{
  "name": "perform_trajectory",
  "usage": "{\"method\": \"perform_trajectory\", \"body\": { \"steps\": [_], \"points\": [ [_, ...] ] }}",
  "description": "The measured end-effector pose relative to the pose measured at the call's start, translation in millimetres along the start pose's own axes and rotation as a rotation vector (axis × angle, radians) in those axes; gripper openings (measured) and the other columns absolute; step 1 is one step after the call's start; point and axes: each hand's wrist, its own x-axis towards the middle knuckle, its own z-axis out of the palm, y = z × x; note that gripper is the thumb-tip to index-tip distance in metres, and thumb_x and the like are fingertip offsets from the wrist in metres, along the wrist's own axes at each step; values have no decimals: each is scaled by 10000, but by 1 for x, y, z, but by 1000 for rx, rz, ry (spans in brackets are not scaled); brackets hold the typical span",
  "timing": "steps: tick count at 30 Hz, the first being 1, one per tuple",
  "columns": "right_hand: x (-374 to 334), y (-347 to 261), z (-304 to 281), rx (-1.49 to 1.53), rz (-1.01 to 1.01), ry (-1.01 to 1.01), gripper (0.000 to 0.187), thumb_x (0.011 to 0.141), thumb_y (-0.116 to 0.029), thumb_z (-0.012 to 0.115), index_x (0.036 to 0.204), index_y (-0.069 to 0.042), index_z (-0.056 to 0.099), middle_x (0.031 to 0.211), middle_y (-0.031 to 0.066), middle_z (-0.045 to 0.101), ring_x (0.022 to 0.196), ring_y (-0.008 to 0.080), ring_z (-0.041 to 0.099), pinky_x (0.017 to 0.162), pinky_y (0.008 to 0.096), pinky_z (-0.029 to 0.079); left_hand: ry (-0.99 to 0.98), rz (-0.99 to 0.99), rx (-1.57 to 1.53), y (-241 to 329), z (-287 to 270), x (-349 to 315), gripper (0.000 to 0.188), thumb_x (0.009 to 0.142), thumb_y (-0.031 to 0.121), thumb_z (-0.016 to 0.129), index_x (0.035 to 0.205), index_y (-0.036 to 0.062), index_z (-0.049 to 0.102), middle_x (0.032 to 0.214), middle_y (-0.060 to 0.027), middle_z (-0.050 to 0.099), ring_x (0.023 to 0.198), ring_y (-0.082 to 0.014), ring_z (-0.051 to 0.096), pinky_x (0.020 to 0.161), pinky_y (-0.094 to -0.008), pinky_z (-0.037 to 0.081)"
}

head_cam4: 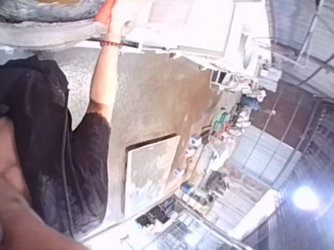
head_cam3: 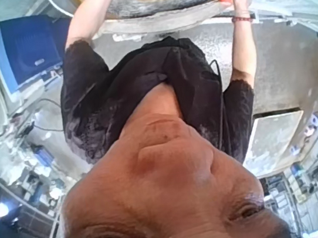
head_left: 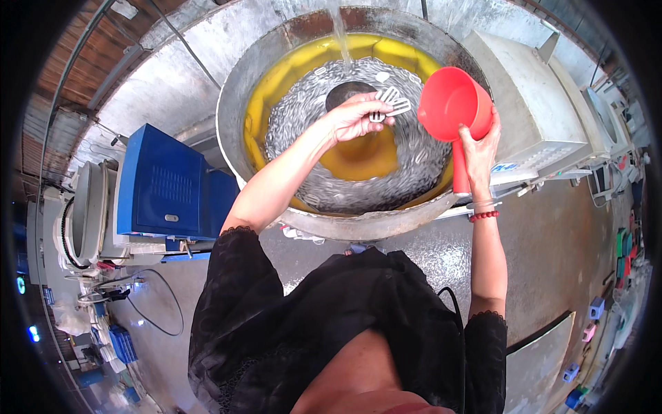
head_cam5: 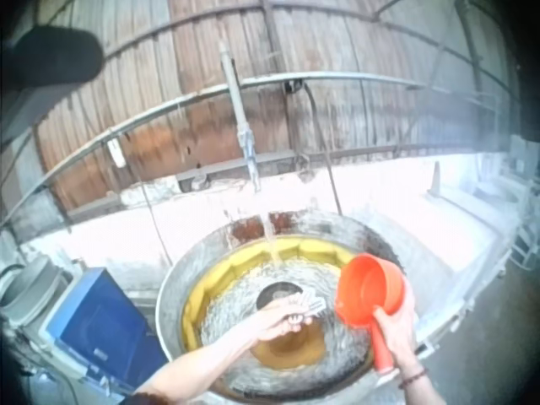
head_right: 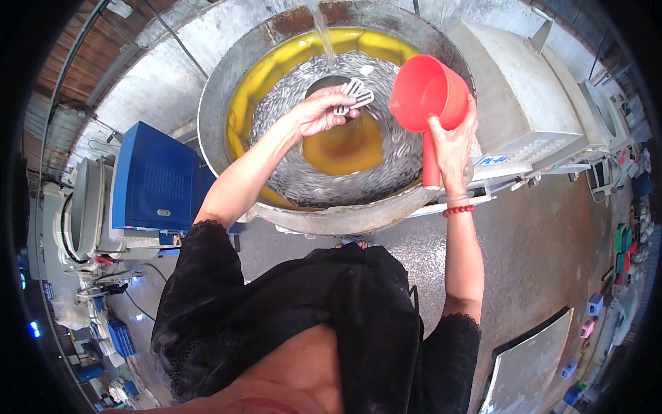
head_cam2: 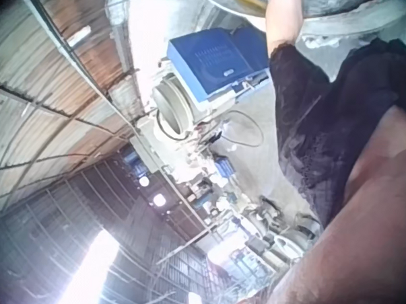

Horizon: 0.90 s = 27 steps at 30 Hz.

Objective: The person stands at a large industrial mixing machine and pours water from a red scoop into the rotating drum containing a yellow liquid. They repeatedly scoop and pour water while the machine runs, occasionally reaching into the mixture with their hand.

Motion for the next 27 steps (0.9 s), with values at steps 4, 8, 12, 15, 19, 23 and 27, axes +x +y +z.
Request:
{"method": "perform_trajectory", "body": {
  "steps": [4, 8, 12, 15, 19, 23, 27],
  "points": [
    [0, -1, -1, -42, 4, -25, 811, 706, -260, 679, 1354, -13, 258, 1327, 231, 333, 1244, 354, 338, 1040, 404, 283, 26, 54, 133, 0, -3, -2, 215, 824, 65, 607, 1002, 23, 493, 911, -90, 582, 767, -137, 605, 524, -243, 547],
    [-1, -6, -2, -39, 22, -33, 807, 710, -263, 676, 1353, -12, 258, 1330, 233, 332, 1247, 353, 336, 1042, 404, 282, 147, 213, 790, -5, -2, -3, 258, 806, 69, 634, 1022, 64, 493, 880, -29, 558, 737, -99, 573, 527, -240, 503],
    [-1, -2, 0, -38, 10, -35, 809, 710, -269, 676, 1354, -14, 258, 1329, 231, 337, 1245, 353, 339, 1041, 406, 285, 191, 242, 971, -9, 3, -4, 341, 788, 30, 622, 1097, 97, 494, 872, 16, 533, 697, -45, 523, 494, -188, 425],
    [1, -3, -1, -56, 13, -46, 811, 709, -274, 676, 1354, -13, 259, 1326, 229, 341, 1244, 350, 342, 1038, 406, 288, 171, 198, 771, -7, 5, -3, 370, 784, 7, 595, 1125, 108, 494, 897, 8, 554, 676, -30, 507, 489, -157, 379],
    [1, 1, 1, -47, -13, -30, 808, 708, -274, 678, 1352, -13, 266, 1323, 228, 345, 1241, 346, 347, 1034, 405, 292, 78, 95, 615, -1, -6, -4, 354, 798, 27, 622, 1122, 68, 486, 971, -47, 595, 666, -48, 515, 506, -163, 386],
    [1, 3, 2, -20, -14, -15, 802, 709, -269, 683, 1351, -16, 273, 1323, 226, 346, 1242, 345, 345, 1034, 404, 290, -38, 121, 517, 5, 0, -6, 465, 802, 56, 650, 1220, 42, 447, 1051, -107, 599, 754, -102, 572, 585, -212, 468],
    [0, -3, 0, 9, 45, -26, 801, 712, -263, 686, 1352, -18, 272, 1326, 223, 340, 1250, 345, 335, 1040, 404, 282, -21, 176, 433, 5, 6, -8, 484, 807, 37, 632, 1258, 47, 457, 1056, -101, 596, 866, -153, 605, 739, -257, 519]
  ]
}}
